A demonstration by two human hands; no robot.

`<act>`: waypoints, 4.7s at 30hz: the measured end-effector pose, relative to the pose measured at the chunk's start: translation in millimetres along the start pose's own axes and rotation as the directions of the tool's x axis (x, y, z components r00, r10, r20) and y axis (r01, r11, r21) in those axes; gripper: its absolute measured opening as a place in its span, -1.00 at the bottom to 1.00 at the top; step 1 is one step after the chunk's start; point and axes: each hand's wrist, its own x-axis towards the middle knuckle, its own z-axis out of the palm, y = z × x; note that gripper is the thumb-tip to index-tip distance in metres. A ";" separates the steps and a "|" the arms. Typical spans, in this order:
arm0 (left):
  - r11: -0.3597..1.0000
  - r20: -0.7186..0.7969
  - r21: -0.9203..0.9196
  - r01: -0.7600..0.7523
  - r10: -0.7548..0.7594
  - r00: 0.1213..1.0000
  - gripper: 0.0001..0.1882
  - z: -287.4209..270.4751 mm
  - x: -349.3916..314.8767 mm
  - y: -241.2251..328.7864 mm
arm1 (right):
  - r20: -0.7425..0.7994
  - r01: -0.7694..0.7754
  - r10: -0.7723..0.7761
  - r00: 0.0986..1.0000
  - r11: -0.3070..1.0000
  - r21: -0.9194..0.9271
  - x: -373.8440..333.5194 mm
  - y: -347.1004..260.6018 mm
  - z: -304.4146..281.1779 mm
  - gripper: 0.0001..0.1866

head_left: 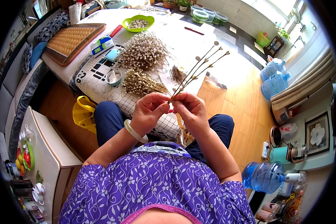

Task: The person attaches small white buds to dried willow branches by hand, picking the buds from a pile on the table and pressing them onto the stems.

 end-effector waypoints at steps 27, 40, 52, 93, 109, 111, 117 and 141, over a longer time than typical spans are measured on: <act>1.000 -0.028 -0.028 0.014 -0.014 1.000 -0.78 2.1 -0.5 -1.1 | 0.073 0.203 -0.195 0.978 0.812 -0.547 12.1 -3.2 -8.8 -0.95; 0.547 0.132 0.733 -0.406 0.470 0.873 -0.77 5.9 6.4 13.0 | -0.065 -0.025 0.026 0.998 1.000 0.007 2.9 4.5 5.3 -0.88; 0.971 -0.057 -0.058 0.230 -0.233 0.971 -0.86 4.4 6.1 7.8 | -0.029 -0.050 0.050 0.998 0.999 0.009 11.1 2.9 -5.0 -0.92; 0.755 0.275 -0.294 0.586 -0.520 0.808 -0.77 -13.0 16.2 -1.3 | -0.012 -0.162 0.162 0.987 0.987 -0.015 20.4 8.1 -28.2 -0.91; 0.797 0.157 -0.118 0.592 -0.574 0.804 -0.85 -5.5 3.6 2.7 | -0.004 -0.144 0.144 0.990 0.990 0.006 20.6 7.7 -34.1 -0.93; 0.832 0.187 -0.064 0.551 -0.533 0.826 -0.83 -7.6 3.0 -0.2 | 0.009 -0.130 0.130 0.991 0.991 -0.004 20.2 6.5 -33.2 -0.92; 0.819 0.346 -0.200 0.538 -0.454 0.821 -0.70 -9.7 13.7 9.1 | 0.016 -0.132 0.132 0.991 0.991 -0.015 18.3 4.8 -32.4 -0.93; 0.862 0.255 -0.128 0.491 -0.449 0.856 -0.64 1.7 2.3 9.8 | -0.018 -0.117 0.120 0.993 0.987 0.112 13.4 7.0 -30.7 -0.92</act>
